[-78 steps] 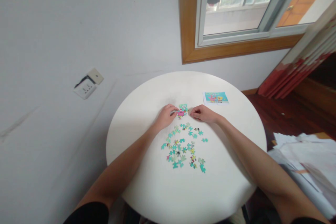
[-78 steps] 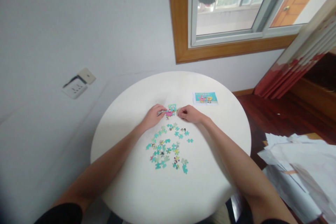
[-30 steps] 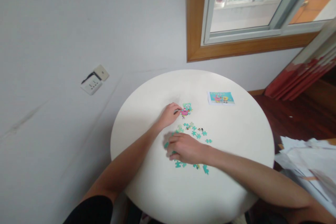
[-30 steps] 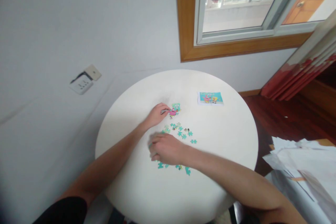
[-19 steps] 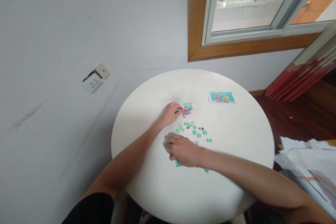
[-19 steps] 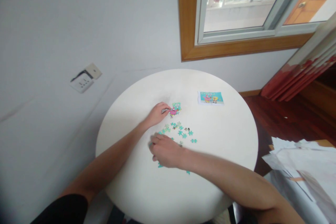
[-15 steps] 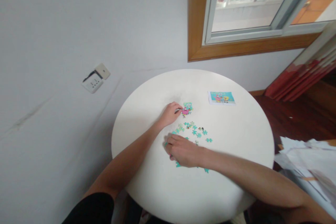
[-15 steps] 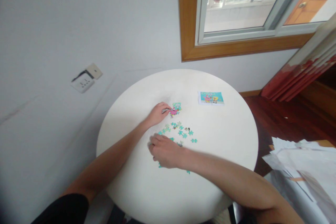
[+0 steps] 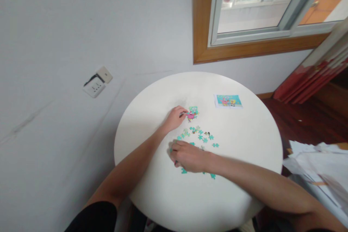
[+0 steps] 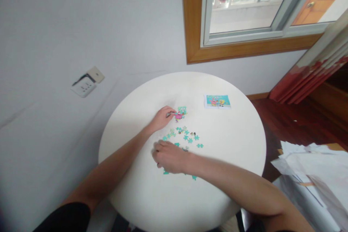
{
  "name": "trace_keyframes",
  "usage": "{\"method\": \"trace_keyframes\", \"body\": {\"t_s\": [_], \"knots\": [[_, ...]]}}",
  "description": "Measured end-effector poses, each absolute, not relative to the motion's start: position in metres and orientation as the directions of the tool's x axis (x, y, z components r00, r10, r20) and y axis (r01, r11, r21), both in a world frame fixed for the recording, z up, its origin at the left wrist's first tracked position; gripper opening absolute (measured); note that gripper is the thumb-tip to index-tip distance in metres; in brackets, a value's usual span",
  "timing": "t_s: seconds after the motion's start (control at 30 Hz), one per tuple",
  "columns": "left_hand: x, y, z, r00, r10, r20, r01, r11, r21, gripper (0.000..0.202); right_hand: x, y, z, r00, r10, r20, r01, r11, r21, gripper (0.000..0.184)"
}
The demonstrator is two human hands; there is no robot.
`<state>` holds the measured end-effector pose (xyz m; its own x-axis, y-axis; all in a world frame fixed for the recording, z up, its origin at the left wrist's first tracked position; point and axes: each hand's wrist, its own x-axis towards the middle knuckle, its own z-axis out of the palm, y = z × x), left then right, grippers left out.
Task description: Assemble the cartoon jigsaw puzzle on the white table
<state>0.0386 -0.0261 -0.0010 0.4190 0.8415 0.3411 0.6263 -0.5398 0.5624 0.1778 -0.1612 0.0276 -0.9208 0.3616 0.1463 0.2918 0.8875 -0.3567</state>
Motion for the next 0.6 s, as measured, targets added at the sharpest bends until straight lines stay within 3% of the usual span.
{"method": "trace_keyframes", "body": {"t_s": [0.17,0.43,0.53,0.6], "knots": [[0.0384,-0.0247,-0.0024,0.412,0.844,0.344,0.629,-0.537,0.562,0.020,0.1780,-0.1626,0.0305,-0.933,0.336,0.125,0.281,0.903,-0.325,0.006],[0.0387,-0.0258,-0.0016,0.410,0.840,0.355,0.622,-0.542,0.566,0.020,0.1778,-0.1632,0.0318,-0.923,0.356,0.143,0.304,0.906,-0.295,0.013],[0.0390,-0.0268,-0.0003,0.408,0.844,0.348,0.620,-0.536,0.573,0.020,0.1776,-0.1622,0.0334,-0.924,0.336,0.182,0.245,0.887,-0.391,0.005],[0.0390,-0.0270,-0.0002,0.404,0.847,0.346,0.615,-0.531,0.583,0.020,0.1774,-0.1588,0.0321,-0.916,0.338,0.218,0.180,0.830,-0.528,0.009]]}}
